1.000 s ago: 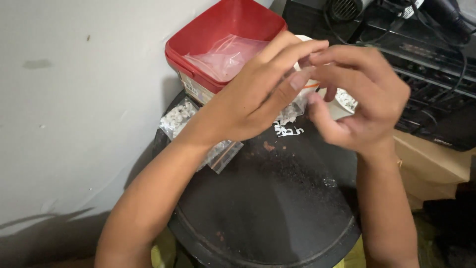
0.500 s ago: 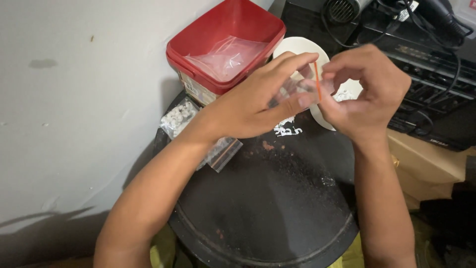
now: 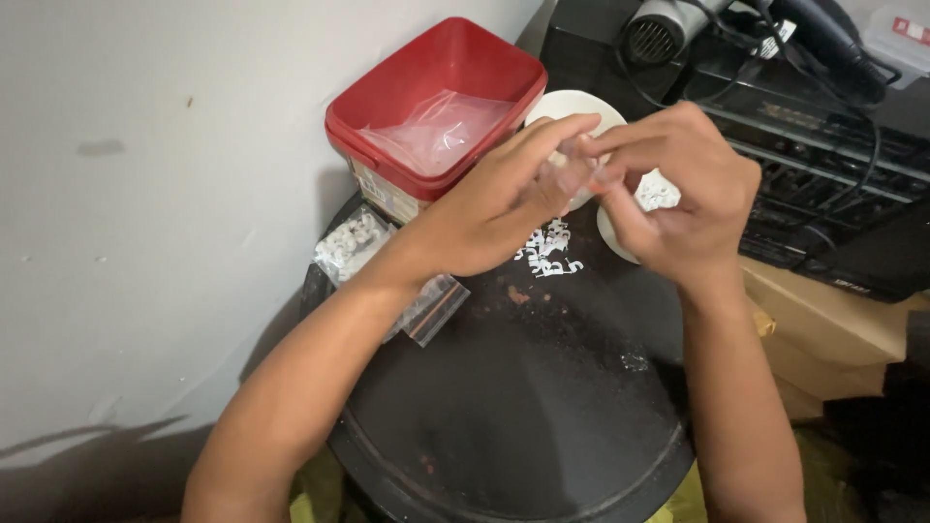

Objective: Packing and sorting small white electronic components into small plastic zip-lock bags.

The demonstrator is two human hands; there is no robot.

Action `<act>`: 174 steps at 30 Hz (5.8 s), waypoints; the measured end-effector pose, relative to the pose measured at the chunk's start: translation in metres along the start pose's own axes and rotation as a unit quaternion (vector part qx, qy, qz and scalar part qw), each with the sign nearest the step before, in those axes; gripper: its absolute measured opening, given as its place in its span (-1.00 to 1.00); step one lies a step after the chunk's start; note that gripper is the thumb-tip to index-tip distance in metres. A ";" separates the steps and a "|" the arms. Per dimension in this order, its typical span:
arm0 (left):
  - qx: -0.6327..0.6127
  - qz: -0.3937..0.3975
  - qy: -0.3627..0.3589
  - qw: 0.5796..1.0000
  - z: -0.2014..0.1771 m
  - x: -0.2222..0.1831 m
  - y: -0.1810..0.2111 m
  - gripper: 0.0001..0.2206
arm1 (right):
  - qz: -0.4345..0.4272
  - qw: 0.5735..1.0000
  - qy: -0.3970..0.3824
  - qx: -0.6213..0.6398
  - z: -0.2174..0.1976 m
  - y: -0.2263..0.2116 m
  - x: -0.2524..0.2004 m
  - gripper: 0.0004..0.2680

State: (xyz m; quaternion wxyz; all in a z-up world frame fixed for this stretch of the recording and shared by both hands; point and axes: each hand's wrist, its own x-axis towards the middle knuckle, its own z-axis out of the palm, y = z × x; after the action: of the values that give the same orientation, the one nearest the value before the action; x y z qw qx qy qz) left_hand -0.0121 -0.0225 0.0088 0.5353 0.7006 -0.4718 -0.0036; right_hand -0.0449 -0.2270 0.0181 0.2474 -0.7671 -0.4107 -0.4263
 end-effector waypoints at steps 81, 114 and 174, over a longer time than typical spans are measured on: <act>0.117 0.074 0.010 0.990 0.014 0.004 -0.041 -0.54 | 0.355 0.873 0.041 0.333 0.006 0.015 -0.014 -0.85; 0.065 0.106 0.026 0.992 0.010 0.009 -0.041 -0.53 | 0.278 0.916 -0.084 0.276 0.009 0.003 -0.002 -0.78; 0.022 0.129 0.093 0.987 0.014 0.000 -0.045 -0.53 | 0.171 0.985 0.006 0.018 0.006 0.010 -0.014 -0.84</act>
State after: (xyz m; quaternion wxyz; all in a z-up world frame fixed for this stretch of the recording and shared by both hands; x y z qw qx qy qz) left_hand 0.0105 -0.0339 -0.0312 0.5571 0.6427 -0.5065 0.1416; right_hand -0.0377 -0.2342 0.0022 0.3331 -0.8190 -0.2795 -0.3745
